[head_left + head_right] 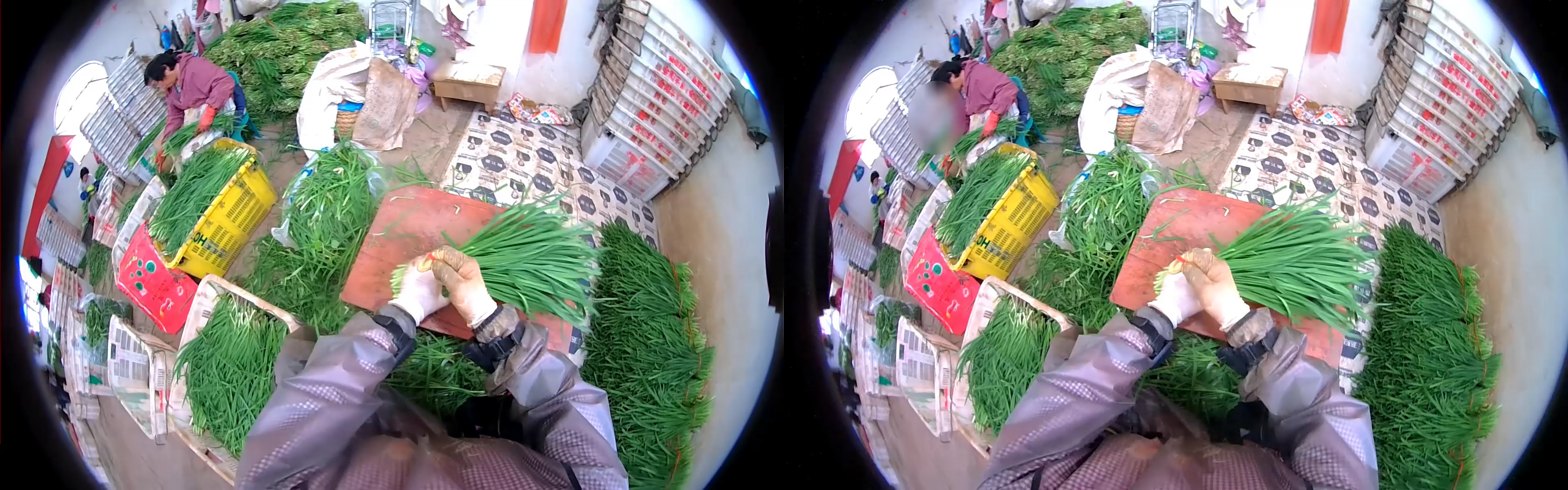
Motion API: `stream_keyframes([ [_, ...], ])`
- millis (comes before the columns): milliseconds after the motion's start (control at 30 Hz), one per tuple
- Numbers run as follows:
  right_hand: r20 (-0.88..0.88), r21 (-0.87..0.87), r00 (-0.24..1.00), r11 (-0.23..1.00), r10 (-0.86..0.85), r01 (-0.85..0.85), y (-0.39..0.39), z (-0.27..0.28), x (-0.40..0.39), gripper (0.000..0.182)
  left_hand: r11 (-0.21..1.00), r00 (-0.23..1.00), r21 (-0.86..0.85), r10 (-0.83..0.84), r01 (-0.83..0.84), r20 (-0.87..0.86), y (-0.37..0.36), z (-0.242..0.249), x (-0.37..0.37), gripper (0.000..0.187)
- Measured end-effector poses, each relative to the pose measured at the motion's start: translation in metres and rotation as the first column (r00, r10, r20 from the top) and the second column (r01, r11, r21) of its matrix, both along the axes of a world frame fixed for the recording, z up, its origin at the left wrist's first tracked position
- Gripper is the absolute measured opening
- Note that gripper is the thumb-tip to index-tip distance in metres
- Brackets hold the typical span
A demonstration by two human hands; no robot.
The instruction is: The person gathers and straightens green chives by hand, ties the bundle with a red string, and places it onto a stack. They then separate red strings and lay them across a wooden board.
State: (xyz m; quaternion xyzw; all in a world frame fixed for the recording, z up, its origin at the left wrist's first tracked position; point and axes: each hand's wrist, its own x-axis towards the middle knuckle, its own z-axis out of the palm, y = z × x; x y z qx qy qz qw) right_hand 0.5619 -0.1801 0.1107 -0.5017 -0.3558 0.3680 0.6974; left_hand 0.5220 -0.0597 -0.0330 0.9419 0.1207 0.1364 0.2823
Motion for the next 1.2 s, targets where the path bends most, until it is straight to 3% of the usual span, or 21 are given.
stream_keyframes([
  [67, 0.066, 0.048, 0.997, 0.998, 0.028, -0.031, -0.001, 0.034, -0.01, 0.013, 0.943, 0.979, 0.333, -0.04, -0.029, 0.199, -0.019, 0.046, -0.013, 0.056],
  [133, 0.185, -0.017, 0.983, 1.0, 0.006, -0.003, -0.008, 0.069, -0.015, 0.013, 0.95, 0.964, 0.313, -0.092, 0.009, 0.251, -0.027, 0.085, -0.016, 0.042],
  [167, 0.251, -0.064, 0.968, 0.997, -0.02, 0.038, -0.012, 0.088, -0.017, 0.013, 0.99, 0.957, 0.109, -0.12, 0.094, 0.266, -0.029, 0.096, -0.013, 0.039],
  [200, 0.023, 0.011, 0.999, 0.999, 0.034, -0.034, -0.014, 0.1, -0.017, 0.011, 0.911, 0.944, -0.335, -0.139, 0.24, 0.299, -0.034, 0.105, -0.011, 0.036],
  [233, -0.205, 0.084, 0.972, 0.991, 0.115, -0.1, -0.015, 0.108, -0.017, 0.011, 0.437, 0.906, -0.802, -0.086, 0.408, 0.414, -0.036, 0.118, -0.007, 0.032],
  [267, -0.304, 0.073, 0.948, 0.994, 0.095, -0.077, -0.015, 0.122, -0.021, 0.011, -0.112, 0.851, -0.849, -0.04, 0.516, 0.523, -0.042, 0.126, -0.009, 0.029],
  [300, -0.395, 0.051, 0.916, 0.997, 0.074, -0.058, -0.013, 0.129, -0.022, 0.011, -0.376, 0.834, -0.776, -0.015, 0.507, 0.552, -0.047, 0.122, -0.007, 0.026],
  [500, -0.439, -0.195, 0.892, 0.981, -0.11, 0.025, 0.025, -0.065, 0.01, 0.012, -0.621, 0.788, -0.542, 0.217, 0.567, 0.576, -0.039, 0.02, -0.004, 0.031],
  [533, -0.203, -0.072, 0.975, 0.995, -0.089, 0.076, 0.034, -0.078, 0.025, 0.015, -0.392, 0.897, -0.819, 0.322, 0.418, 0.303, -0.053, 0.027, -0.002, 0.041],
  [567, 0.026, 0.052, 0.992, 0.992, -0.12, 0.119, 0.033, -0.093, 0.036, 0.018, 0.038, 0.888, -0.954, 0.354, 0.298, 0.292, -0.055, 0.007, 0.003, 0.054],
  [600, -0.017, 0.112, 0.997, 0.991, -0.07, 0.071, 0.028, -0.088, 0.039, 0.019, 0.428, 0.881, -0.904, 0.42, 0.018, 0.217, -0.058, 0.017, -0.005, 0.067],
  [633, -0.059, 0.172, 0.998, 0.985, -0.014, 0.023, 0.024, -0.084, 0.041, 0.019, 0.827, 0.978, -0.545, 0.2, -0.136, 0.06, -0.048, 0.03, -0.006, 0.081],
  [667, -0.347, 0.216, 0.922, 0.971, 0.172, -0.1, 0.024, -0.034, 0.046, 0.017, 0.996, 0.991, 0.011, 0.088, -0.087, -0.1, -0.039, 0.083, -0.025, 0.095],
  [700, -0.588, 0.296, 0.731, 0.933, 0.346, -0.204, 0.021, 0.001, 0.048, 0.016, 0.996, 0.995, 0.061, 0.068, -0.064, -0.07, -0.031, 0.102, -0.032, 0.097],
  [800, -0.665, 0.301, 0.716, 0.954, 0.214, -0.005, 0.015, 0.041, 0.028, 0.025, 0.969, 0.997, 0.244, 0.039, -0.023, -0.064, -0.009, 0.151, -0.043, 0.08],
  [833, -0.549, 0.396, 0.77, 0.912, 0.325, -0.103, 0.018, 0.042, 0.026, 0.021, 0.919, 0.986, 0.394, 0.053, 0.014, -0.161, -0.006, 0.167, -0.049, 0.073],
  [900, -0.52, 0.341, 0.826, 0.94, 0.217, -0.033, 0.026, 0.027, 0.021, 0.019, 0.87, 0.948, 0.489, 0.096, 0.068, -0.302, -0.003, 0.179, -0.058, 0.075],
  [1033, -0.409, -0.037, 0.91, 0.998, -0.063, 0.052, 0.031, -0.058, 0.011, 0.028, 0.935, 0.909, 0.349, 0.089, 0.065, -0.407, 0.023, 0.03, -0.042, 0.094],
  [1067, -0.501, -0.166, 0.851, 0.983, -0.154, 0.08, 0.029, -0.072, 0.003, 0.026, 0.88, 0.936, 0.473, 0.13, 0.043, -0.326, 0.019, 0.043, -0.057, 0.095],
  [1100, -0.288, -0.089, 0.957, 0.996, -0.018, -0.008, 0.027, -0.04, -0.022, 0.024, 0.814, 0.957, 0.581, 0.158, 0.014, -0.244, 0.012, 0.052, -0.073, 0.095],
  [1200, -0.082, -0.06, 0.994, 0.995, 0.072, -0.077, 0.03, -0.02, -0.035, 0.023, 0.88, 0.923, 0.472, 0.146, 0.043, -0.356, 0.018, 0.047, -0.066, 0.093],
])
